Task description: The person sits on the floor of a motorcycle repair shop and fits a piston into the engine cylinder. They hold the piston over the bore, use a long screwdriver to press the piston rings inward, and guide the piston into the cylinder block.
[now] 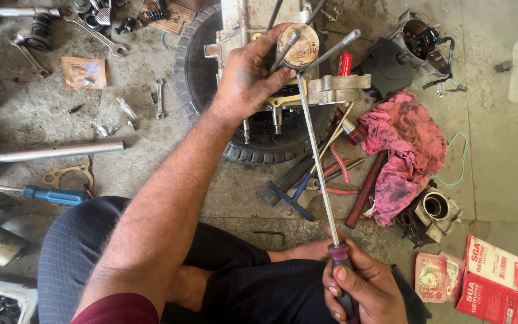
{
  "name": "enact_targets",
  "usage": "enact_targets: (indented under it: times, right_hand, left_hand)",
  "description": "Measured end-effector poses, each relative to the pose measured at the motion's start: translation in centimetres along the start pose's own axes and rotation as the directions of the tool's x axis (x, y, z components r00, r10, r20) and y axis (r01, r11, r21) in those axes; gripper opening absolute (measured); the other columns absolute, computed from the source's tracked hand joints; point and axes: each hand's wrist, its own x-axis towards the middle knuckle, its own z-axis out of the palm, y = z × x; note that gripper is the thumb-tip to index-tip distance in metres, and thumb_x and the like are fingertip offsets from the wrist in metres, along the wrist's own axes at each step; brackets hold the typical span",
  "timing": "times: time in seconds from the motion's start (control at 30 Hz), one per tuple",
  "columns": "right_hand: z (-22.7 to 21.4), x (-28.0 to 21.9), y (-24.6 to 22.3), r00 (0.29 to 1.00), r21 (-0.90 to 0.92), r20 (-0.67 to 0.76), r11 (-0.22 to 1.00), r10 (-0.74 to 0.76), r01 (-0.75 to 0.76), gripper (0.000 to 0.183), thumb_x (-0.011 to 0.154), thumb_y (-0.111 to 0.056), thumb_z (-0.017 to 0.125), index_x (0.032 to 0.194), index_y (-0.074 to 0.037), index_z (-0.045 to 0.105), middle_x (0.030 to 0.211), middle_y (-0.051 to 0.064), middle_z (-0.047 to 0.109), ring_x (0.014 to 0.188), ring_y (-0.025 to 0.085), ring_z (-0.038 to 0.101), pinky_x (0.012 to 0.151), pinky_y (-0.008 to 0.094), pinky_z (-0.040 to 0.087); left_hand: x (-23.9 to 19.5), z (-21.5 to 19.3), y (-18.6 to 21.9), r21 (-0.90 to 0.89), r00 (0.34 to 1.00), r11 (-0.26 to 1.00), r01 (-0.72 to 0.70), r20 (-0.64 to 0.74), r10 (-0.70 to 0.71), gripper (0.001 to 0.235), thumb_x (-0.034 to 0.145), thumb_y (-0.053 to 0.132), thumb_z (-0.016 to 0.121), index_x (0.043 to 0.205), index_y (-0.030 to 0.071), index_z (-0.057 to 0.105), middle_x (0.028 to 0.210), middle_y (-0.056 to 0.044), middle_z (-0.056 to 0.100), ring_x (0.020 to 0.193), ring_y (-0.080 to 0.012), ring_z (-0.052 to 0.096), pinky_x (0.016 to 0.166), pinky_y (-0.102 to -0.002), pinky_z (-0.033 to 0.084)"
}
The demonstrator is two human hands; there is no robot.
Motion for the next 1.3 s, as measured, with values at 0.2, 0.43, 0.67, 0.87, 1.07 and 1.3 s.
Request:
enact_targets:
  times: [0.2, 0.43, 0.67, 0.87, 1.07, 1.3]
  right_hand:
    - [0.6, -0.2, 0.1, 0.990, -0.162, -0.136, 0.987, -0.044, 0.022, 0.060, 0.092, -0.002, 0.060, 0.150, -0.005, 0.046, 0.070, 0.015, 0.055, 0.047, 0.020, 0.055, 0.038, 0.030, 0.045]
    - [1.6, -0.4, -0.5, 0.965, -0.357, -0.250, 0.934, -0.076, -0.019, 0.068, 0.087, 0.004, 0.059, 0.152, -0.006, 0.047, 0.063, 0.013, 0.060, 0.042, 0.019, 0.058, 0.037, 0.031, 0.047]
    - [-0.3, -1.9, 1.1, 0.943, -0.610, -0.269, 0.793, -0.197, -0.008, 0.071, 0.096, 0.008, 0.069, 0.161, -0.007, 0.045, 0.058, 0.010, 0.062, 0.044, 0.015, 0.060, 0.040, 0.028, 0.045]
    - [2.3, -1.4, -1.8, 0.927, -0.453, -0.366, 0.885, -0.079, -0.104, 0.076, 0.083, 0.002, 0.063, 0.156, -0.012, 0.047, 0.061, 0.012, 0.059, 0.038, 0.018, 0.055, 0.035, 0.030, 0.043]
    - [1.2, -2.2, -2.6, 0.998, -0.124, -0.010, 0.990, 0.068, -0.068, 0.068, 0.097, -0.006, 0.059, 0.159, -0.009, 0.032, 0.077, 0.016, 0.053, 0.054, 0.023, 0.056, 0.049, 0.032, 0.048]
    - [1.4, -2.6, -2.9, 0.998, -0.235, 0.027, 0.970, 0.061, -0.053, 0.068, 0.098, -0.006, 0.059, 0.160, -0.009, 0.030, 0.079, 0.015, 0.057, 0.059, 0.023, 0.060, 0.056, 0.033, 0.051]
  left_hand:
    - [-0.1, -0.2, -0.6, 0.003, 1.000, 1.000, -0.029, -0.007, 0.029, 0.062, 0.099, -0.006, 0.074, 0.155, 0.003, 0.047, 0.124, -0.008, 0.075, 0.115, -0.0146, 0.074, 0.106, -0.032, 0.061]
    - [0.2, -0.2, 0.2, 0.247, 0.998, 0.969, 0.013, -0.070, 0.004, 0.065, 0.094, 0.005, 0.085, 0.150, 0.009, 0.053, 0.100, -0.004, 0.073, 0.085, -0.0077, 0.072, 0.079, -0.026, 0.065]
    - [0.2, -0.3, -0.3, 0.202, 0.995, 0.977, -0.073, -0.052, 0.085, 0.069, 0.095, 0.005, 0.086, 0.155, 0.008, 0.051, 0.102, -0.004, 0.069, 0.088, -0.0081, 0.067, 0.081, -0.025, 0.061]
    - [0.0, -0.3, -0.2, 0.306, 0.995, 0.951, -0.044, -0.073, 0.069, 0.070, 0.092, 0.008, 0.088, 0.152, 0.008, 0.052, 0.094, -0.005, 0.066, 0.077, -0.0100, 0.063, 0.073, -0.026, 0.058]
    - [-0.3, -0.2, 0.0, 0.289, 0.991, 0.952, -0.100, -0.052, 0.120, 0.072, 0.094, 0.008, 0.088, 0.155, 0.009, 0.048, 0.103, -0.008, 0.065, 0.089, -0.0132, 0.070, 0.079, -0.027, 0.062]
    - [-0.2, -0.4, -0.2, 0.347, 0.987, 0.928, -0.137, -0.037, 0.159, 0.072, 0.095, 0.009, 0.087, 0.155, 0.009, 0.047, 0.110, -0.013, 0.067, 0.096, -0.0218, 0.069, 0.085, -0.032, 0.060]
